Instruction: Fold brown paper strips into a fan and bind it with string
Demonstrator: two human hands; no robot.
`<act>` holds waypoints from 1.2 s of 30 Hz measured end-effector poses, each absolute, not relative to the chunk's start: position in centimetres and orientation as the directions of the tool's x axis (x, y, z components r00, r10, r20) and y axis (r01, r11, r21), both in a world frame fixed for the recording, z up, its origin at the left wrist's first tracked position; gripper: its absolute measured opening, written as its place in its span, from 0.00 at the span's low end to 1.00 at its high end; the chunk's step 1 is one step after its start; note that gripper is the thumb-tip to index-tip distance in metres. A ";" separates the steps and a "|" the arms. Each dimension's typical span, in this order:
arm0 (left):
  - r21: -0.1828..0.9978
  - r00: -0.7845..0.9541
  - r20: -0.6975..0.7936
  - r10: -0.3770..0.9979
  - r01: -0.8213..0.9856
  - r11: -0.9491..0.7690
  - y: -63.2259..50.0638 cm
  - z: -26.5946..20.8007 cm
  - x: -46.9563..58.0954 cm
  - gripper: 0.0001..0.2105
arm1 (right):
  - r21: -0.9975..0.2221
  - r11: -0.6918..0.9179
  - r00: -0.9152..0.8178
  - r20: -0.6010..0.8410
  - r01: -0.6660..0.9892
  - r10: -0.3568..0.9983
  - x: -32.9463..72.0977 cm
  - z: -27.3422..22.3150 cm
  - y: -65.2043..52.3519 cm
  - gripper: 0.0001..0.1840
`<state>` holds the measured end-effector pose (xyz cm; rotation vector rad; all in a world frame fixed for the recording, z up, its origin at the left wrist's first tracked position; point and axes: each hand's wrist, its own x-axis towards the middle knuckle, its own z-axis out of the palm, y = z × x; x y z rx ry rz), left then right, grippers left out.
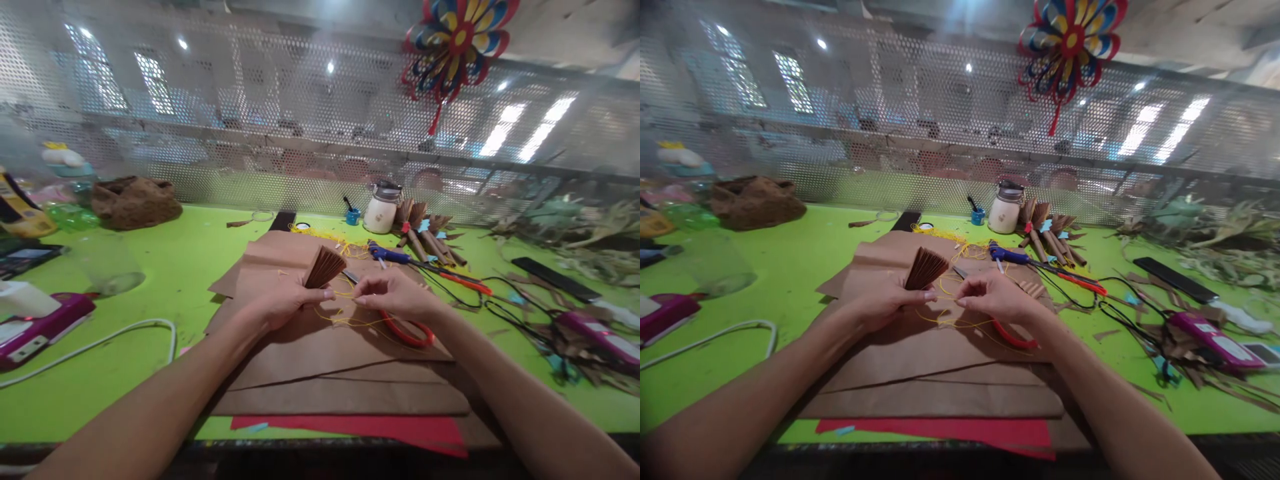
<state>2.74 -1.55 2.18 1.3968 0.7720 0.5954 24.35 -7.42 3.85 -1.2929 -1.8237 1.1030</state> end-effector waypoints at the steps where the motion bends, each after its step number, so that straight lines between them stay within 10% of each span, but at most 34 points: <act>1: 0.992 0.634 -0.126 0.763 0.081 0.097 -1.5 2.1 2.7 0.15 | -0.891 0.164 -0.333 0.015 0.424 0.943 24.7 3.9 -7.3 0.09; 11: 0.990 0.708 -0.143 0.692 0.089 0.114 -1.5 2.2 2.6 0.14 | -0.969 0.052 -0.308 -0.026 0.241 0.951 24.5 4.3 -7.7 0.11; 19: 0.971 0.762 -0.190 0.620 0.052 0.233 -1.4 1.9 2.6 0.21 | -0.701 0.368 -0.260 0.262 0.610 0.929 22.0 6.0 -9.3 0.04; 36: 0.936 0.843 -0.221 0.490 0.041 0.351 -1.9 2.1 2.7 0.25 | -0.455 0.653 -0.453 0.478 0.605 0.753 21.1 9.5 -5.3 0.06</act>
